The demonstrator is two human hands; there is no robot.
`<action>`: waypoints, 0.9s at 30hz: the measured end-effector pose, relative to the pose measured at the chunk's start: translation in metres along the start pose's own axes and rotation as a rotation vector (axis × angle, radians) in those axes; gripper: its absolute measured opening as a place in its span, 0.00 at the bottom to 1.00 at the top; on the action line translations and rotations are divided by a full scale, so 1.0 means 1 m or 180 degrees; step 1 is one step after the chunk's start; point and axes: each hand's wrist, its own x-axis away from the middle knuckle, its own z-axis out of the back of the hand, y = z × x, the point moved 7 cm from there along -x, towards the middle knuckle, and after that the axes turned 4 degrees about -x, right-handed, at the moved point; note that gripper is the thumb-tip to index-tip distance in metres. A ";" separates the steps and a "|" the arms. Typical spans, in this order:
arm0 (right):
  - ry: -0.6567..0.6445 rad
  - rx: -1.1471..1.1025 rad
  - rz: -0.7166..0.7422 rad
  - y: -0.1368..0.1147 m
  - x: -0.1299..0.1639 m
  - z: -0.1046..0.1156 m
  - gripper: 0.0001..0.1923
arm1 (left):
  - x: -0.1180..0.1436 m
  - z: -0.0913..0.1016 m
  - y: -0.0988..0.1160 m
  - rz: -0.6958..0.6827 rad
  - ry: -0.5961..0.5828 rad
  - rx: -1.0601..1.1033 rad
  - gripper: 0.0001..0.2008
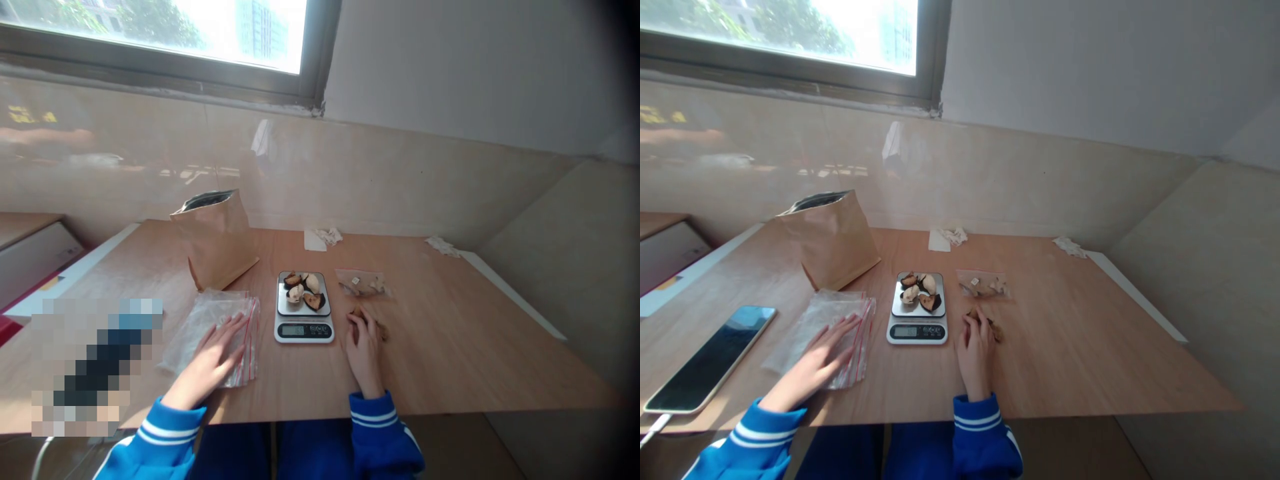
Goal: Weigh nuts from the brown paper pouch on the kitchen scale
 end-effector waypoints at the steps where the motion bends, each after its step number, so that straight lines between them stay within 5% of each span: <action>1: -0.0008 0.0001 -0.0005 0.000 0.000 0.000 0.16 | 0.002 -0.004 0.000 0.0045 0.0022 -0.0074 0.27; 14: 0.0276 0.0063 0.0185 -0.016 -0.001 0.006 0.14 | 0.003 -0.007 0.000 0.0324 0.0058 0.0040 0.26; 21: 0.0068 -0.0440 0.0404 -0.060 -0.009 0.003 0.15 | -0.001 0.036 -0.010 0.1053 0.0796 0.2144 0.24; 24: -0.0079 -0.0640 0.0511 -0.081 -0.018 -0.005 0.15 | -0.007 0.061 -0.028 0.1367 0.1205 0.2101 0.24; 27: -0.0145 -0.0608 0.0504 -0.091 -0.029 -0.015 0.17 | -0.015 0.072 -0.062 0.1733 0.1787 0.1989 0.35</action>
